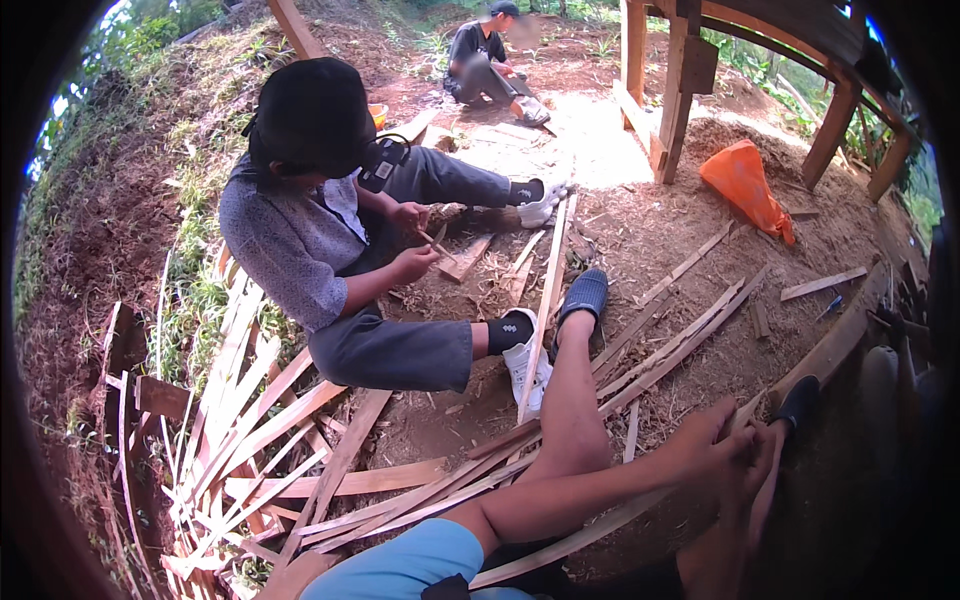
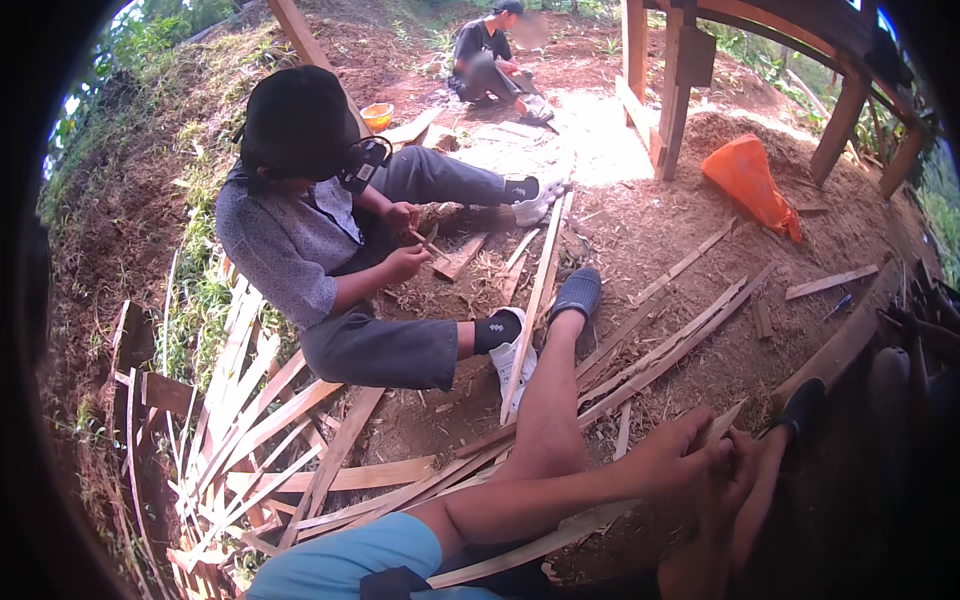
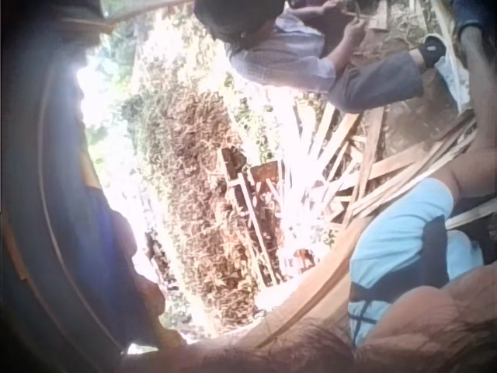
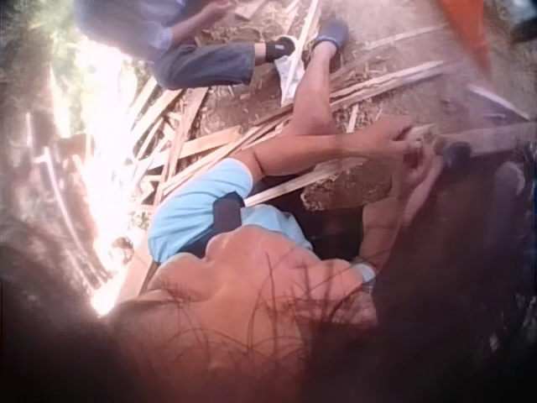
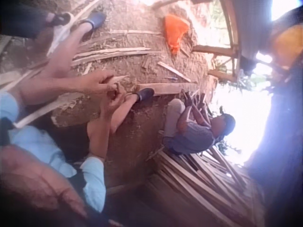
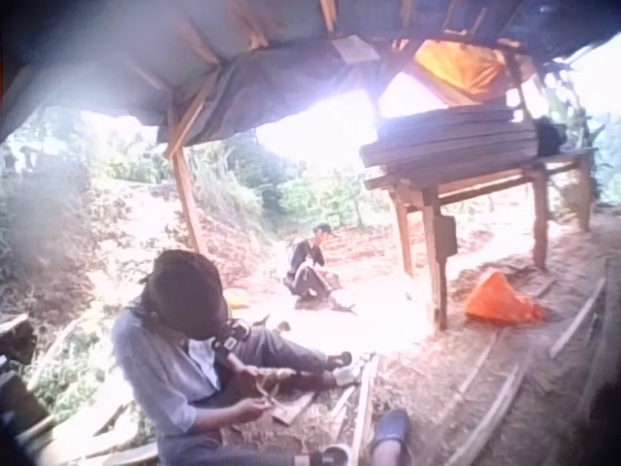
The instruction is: The person sits on the ground and uses a knife to shave thin strips from a piece of wood. They hold the wood in their left hand and the knife in their right, repeatedly scraping the blade along the wood's surface to create shavings.
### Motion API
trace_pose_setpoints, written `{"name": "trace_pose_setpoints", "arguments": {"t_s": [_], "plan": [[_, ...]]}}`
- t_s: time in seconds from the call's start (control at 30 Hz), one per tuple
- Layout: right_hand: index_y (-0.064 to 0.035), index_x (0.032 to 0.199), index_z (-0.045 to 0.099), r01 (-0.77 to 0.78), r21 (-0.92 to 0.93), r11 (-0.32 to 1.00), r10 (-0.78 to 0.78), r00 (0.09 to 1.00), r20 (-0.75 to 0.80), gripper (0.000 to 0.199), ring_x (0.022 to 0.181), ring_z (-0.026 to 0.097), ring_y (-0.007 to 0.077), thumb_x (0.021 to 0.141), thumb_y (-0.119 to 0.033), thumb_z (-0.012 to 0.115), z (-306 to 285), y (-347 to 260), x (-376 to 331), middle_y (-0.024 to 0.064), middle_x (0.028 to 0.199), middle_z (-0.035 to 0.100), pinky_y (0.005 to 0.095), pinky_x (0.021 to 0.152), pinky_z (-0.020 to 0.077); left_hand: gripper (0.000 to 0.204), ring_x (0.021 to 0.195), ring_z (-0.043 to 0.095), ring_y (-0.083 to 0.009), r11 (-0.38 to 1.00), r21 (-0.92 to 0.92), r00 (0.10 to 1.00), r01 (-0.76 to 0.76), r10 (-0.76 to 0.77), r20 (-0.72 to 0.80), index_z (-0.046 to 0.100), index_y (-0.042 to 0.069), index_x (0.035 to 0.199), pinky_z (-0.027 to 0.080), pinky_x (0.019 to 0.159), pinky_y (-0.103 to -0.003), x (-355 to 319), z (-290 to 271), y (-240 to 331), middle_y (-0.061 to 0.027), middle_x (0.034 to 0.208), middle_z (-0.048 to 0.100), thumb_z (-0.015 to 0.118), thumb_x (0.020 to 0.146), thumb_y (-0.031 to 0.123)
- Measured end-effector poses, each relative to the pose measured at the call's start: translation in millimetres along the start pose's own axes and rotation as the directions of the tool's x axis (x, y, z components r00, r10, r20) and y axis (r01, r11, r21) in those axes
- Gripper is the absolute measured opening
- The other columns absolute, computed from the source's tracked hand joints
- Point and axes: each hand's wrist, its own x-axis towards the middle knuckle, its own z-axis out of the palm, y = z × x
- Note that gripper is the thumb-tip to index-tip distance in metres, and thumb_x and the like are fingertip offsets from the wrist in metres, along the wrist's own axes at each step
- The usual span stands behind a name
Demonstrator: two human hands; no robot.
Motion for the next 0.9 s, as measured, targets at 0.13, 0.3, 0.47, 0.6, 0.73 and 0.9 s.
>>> {"name": "trace_pose_setpoints", "arguments": {"t_s": [0.13, 0.3, 0.47, 0.6, 0.73, 0.9], "plan": [[-0.0013, 0.104, 0.050, 0.003, 0.043, 0.999, -0.003, 1.000, -0.008, 0.020, 0.081, 0.054, 0.0174, 0.090, -0.014, 0.057, 18.1, -16.6, 15.0, 0.0106, 0.095, 0.054, 0.0286, 0.071, 0.0450, 0.028, 0.064, 0.053, -0.0127, 1.000, 0.002, 1.000, -0.024, 0.024, -0.016, 0.047, 0.002, 0.106, 0.043, 0.057, -0.027, -3.9, 0.9, -21.1, -0.0063, 0.073, 0.052, 0.055, 0.088, 0.021], [0.0002, 0.098, 0.055, 0.023, 0.044, 0.999, -0.023, 1.000, -0.005, 0.016, 0.083, 0.063, 0.0290, 0.087, -0.010, 0.060, -6.0, -33.5, 21.4, 0.0154, 0.090, 0.061, 0.0334, 0.069, 0.0496, 0.021, 0.039, 0.040, -0.0075, 0.849, -0.473, 0.966, 0.236, -0.257, 0.021, 0.046, 0.005, 0.101, 0.034, 0.034, -0.019, 3.2, 16.5, 0.2, -0.0028, 0.060, 0.048, 0.035, 0.098, 0.023], [0.0007, 0.096, 0.056, 0.095, 0.052, 0.994, -0.093, 0.995, -0.040, 0.015, 0.082, 0.063, 0.0293, 0.086, -0.010, 0.060, -13.7, -33.3, 20.0, 0.0151, 0.090, 0.061, 0.0339, 0.069, 0.0499, 0.019, 0.038, 0.039, -0.0079, 0.892, -0.387, 0.972, 0.232, -0.229, 0.055, 0.047, 0.008, 0.093, 0.033, 0.033, -0.019, 4.2, 25.7, -5.6, -0.0030, 0.058, 0.048, 0.037, 0.098, 0.023], [0.0024, 0.101, 0.053, 0.052, 0.091, 0.994, -0.046, 0.997, -0.069, 0.022, 0.081, 0.061, 0.0214, 0.092, -0.017, 0.056, -7.5, -24.4, 17.6, 0.0152, 0.094, 0.059, 0.0296, 0.068, 0.0487, 0.018, 0.037, 0.039, -0.0080, 0.895, -0.379, 0.972, 0.234, -0.224, 0.072, 0.047, 0.008, 0.092, 0.032, 0.032, -0.019, 6.1, 25.1, -11.8, -0.0026, 0.058, 0.048, 0.037, 0.098, 0.021], [0.0022, 0.100, 0.053, 0.116, -0.014, 0.993, -0.116, 0.993, 0.013, 0.019, 0.079, 0.060, 0.0225, 0.091, -0.015, 0.056, -9.4, -24.3, 21.1, 0.0144, 0.091, 0.059, 0.0301, 0.068, 0.0482, 0.016, 0.037, 0.039, -0.0071, 0.891, -0.380, 0.966, 0.249, -0.256, 0.034, 0.048, 0.007, 0.092, 0.030, 0.032, -0.019, 11.1, 26.7, -9.1, -0.0016, 0.056, 0.047, 0.036, 0.097, 0.018], [0.0026, 0.098, 0.053, 0.130, -0.010, 0.991, -0.130, 0.991, 0.018, 0.017, 0.077, 0.060, 0.0240, 0.090, -0.012, 0.056, -16.3, -19.4, 23.5, 0.0145, 0.088, 0.058, 0.0302, 0.067, 0.0478, 0.016, 0.038, 0.038, -0.0061, 0.933, -0.308, 0.982, 0.187, -0.190, 0.022, 0.048, 0.007, 0.092, 0.030, 0.032, -0.018, 11.2, 32.6, -12.4, -0.0002, 0.055, 0.046, 0.038, 0.097, 0.018]]}}
